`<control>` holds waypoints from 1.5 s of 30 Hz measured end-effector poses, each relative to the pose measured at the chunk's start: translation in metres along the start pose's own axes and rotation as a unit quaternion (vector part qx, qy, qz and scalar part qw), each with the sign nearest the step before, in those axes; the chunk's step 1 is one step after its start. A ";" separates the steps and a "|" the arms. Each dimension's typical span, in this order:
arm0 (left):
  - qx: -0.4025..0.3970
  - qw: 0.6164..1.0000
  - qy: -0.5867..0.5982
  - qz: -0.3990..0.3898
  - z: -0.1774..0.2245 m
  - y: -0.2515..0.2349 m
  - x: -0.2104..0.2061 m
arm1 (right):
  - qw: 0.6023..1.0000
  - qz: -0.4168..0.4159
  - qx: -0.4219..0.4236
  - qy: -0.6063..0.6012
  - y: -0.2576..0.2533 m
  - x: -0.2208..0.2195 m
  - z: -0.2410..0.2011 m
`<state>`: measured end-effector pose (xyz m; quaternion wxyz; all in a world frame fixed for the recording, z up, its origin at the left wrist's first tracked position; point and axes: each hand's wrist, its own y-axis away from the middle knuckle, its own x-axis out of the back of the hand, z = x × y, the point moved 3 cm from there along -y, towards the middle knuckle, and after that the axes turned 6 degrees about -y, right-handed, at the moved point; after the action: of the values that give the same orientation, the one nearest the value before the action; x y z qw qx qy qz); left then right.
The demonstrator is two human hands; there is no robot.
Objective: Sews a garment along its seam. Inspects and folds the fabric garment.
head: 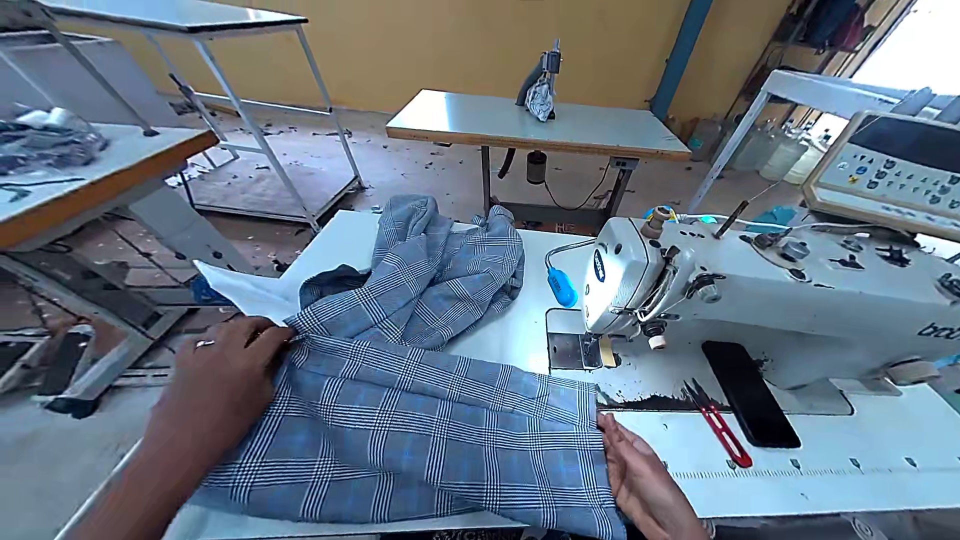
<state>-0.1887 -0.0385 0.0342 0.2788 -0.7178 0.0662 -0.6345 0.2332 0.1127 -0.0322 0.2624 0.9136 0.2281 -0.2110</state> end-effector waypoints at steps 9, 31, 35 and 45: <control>-0.354 0.811 0.464 -0.043 0.292 -0.006 0.007 | 0.929 -0.036 0.195 0.311 0.037 -0.047 -0.004; -0.335 0.873 -0.003 -0.354 0.316 -0.059 -0.002 | 0.901 0.001 0.346 0.262 -0.002 -0.076 0.054; -0.249 0.799 0.014 -0.547 0.312 -0.058 -0.011 | 0.867 -0.135 0.379 0.294 0.014 -0.045 0.041; -0.171 0.838 -0.018 -0.518 0.352 -0.039 -0.001 | 0.885 -0.212 0.167 0.379 0.032 0.017 0.013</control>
<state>0.1347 0.1062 0.0387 -0.2172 -0.6951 -0.2130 -0.6514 0.2602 0.0862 -0.0383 -0.0514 0.8842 0.4597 0.0657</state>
